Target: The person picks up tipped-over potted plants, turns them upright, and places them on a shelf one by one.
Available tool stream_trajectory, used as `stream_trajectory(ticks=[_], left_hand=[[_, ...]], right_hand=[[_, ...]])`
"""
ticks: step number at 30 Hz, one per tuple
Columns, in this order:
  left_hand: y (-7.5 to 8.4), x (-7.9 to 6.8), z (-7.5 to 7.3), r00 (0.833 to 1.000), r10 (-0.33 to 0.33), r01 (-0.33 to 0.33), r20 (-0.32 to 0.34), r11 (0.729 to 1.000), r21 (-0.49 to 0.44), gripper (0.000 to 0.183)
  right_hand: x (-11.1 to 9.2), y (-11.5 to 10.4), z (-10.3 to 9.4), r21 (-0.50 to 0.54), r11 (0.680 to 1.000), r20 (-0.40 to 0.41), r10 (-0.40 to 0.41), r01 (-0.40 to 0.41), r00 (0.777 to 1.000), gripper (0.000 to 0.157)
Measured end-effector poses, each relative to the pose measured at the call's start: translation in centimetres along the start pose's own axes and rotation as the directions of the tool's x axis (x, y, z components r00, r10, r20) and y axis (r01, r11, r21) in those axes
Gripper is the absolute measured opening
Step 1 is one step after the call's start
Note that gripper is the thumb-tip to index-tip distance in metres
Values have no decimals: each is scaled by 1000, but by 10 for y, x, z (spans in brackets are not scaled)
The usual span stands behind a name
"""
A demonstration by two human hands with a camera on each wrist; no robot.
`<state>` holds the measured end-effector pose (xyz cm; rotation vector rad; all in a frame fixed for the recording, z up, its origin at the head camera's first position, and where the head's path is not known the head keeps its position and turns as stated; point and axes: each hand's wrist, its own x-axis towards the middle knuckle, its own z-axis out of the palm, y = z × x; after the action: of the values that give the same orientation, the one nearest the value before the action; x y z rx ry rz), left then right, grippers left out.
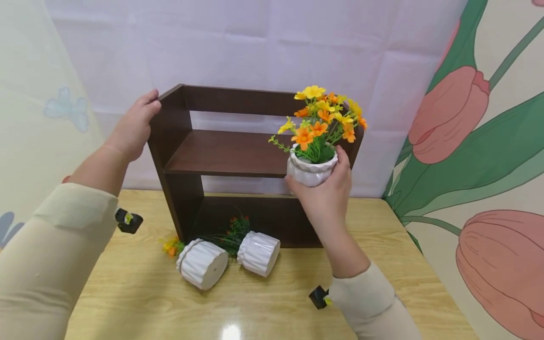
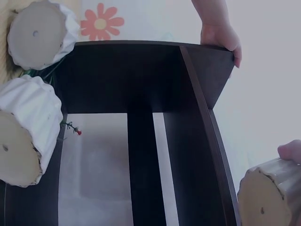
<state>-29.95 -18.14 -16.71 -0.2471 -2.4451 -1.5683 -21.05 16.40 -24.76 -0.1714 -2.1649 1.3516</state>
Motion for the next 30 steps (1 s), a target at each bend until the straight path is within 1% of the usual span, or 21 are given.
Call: stream_trajectory(ticks=[4,12,19,24,30], left_hand=[[-1,1,0,1000,1,-1,2,1000,0,64],[-1,1,0,1000,6,-6,-2,1000,1,63],[-1,0,0,1000,7,-7,-3,1000,1,63],[-1,0,-1,1000,5,-5,-2,1000,-8,63],[-1,1,0,1000,4,-4,-5,1000,-15,63]], right_hand=[[6,-1,2,-5,1000,-10,1,-1,1000,113],[22,-1,8,-5,999,-40,-36,36,999,111],[33,-1,14,-47,999,-62,-24,21,998,113],[41,1,18,-57,998,-90,-36,31,995,112],[50,1,23,-71,997,-111,-6,-2,994,112]])
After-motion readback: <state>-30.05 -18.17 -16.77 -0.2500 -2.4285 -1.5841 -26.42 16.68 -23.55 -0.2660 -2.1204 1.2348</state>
